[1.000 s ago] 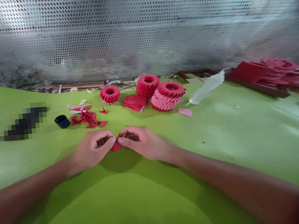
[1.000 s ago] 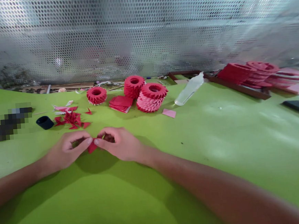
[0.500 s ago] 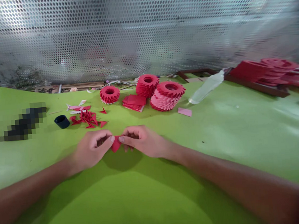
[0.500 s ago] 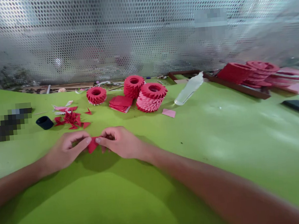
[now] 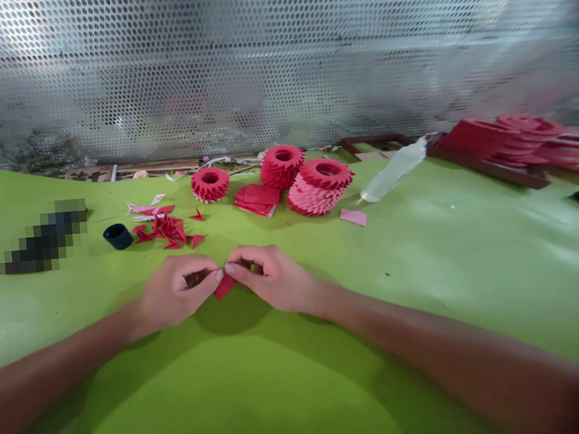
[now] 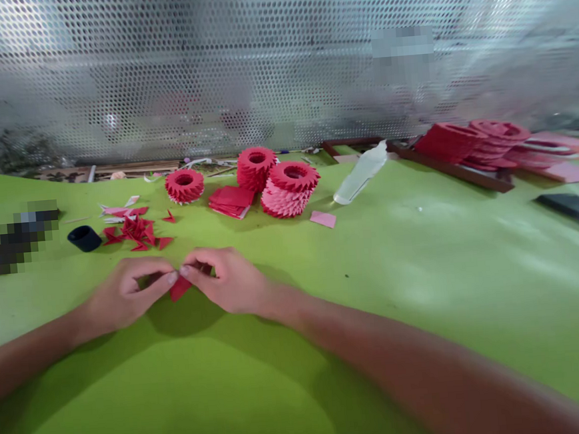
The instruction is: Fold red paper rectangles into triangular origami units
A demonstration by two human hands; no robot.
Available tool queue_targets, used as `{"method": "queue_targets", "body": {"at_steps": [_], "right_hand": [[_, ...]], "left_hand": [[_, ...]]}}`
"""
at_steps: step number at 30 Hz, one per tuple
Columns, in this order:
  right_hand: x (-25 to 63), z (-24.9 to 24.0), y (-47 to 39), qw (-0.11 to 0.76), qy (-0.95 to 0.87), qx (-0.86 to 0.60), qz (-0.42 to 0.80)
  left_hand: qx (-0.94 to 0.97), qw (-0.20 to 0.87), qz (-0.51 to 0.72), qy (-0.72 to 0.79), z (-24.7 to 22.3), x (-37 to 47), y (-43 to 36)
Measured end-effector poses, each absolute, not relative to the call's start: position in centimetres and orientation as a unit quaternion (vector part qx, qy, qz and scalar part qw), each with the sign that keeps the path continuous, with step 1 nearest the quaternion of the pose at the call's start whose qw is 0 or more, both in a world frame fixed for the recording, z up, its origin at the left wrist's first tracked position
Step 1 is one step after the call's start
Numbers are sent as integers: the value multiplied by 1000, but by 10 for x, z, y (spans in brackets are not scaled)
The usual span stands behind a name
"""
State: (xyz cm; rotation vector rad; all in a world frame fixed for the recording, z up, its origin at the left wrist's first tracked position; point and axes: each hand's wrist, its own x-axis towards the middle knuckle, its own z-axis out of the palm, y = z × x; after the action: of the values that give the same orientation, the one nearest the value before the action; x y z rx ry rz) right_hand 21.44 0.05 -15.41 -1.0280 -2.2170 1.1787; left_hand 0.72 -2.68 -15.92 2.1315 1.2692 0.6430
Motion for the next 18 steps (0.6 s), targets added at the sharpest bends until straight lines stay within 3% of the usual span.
{"method": "queue_targets", "body": {"at_steps": [9, 18], "right_hand": [[216, -154, 1, 230, -818, -346, 399], [219, -153, 1, 240, -757, -386, 469]], "left_hand": [[799, 273, 245, 477, -158, 7, -27], [799, 284, 273, 454, -154, 7, -30]]}}
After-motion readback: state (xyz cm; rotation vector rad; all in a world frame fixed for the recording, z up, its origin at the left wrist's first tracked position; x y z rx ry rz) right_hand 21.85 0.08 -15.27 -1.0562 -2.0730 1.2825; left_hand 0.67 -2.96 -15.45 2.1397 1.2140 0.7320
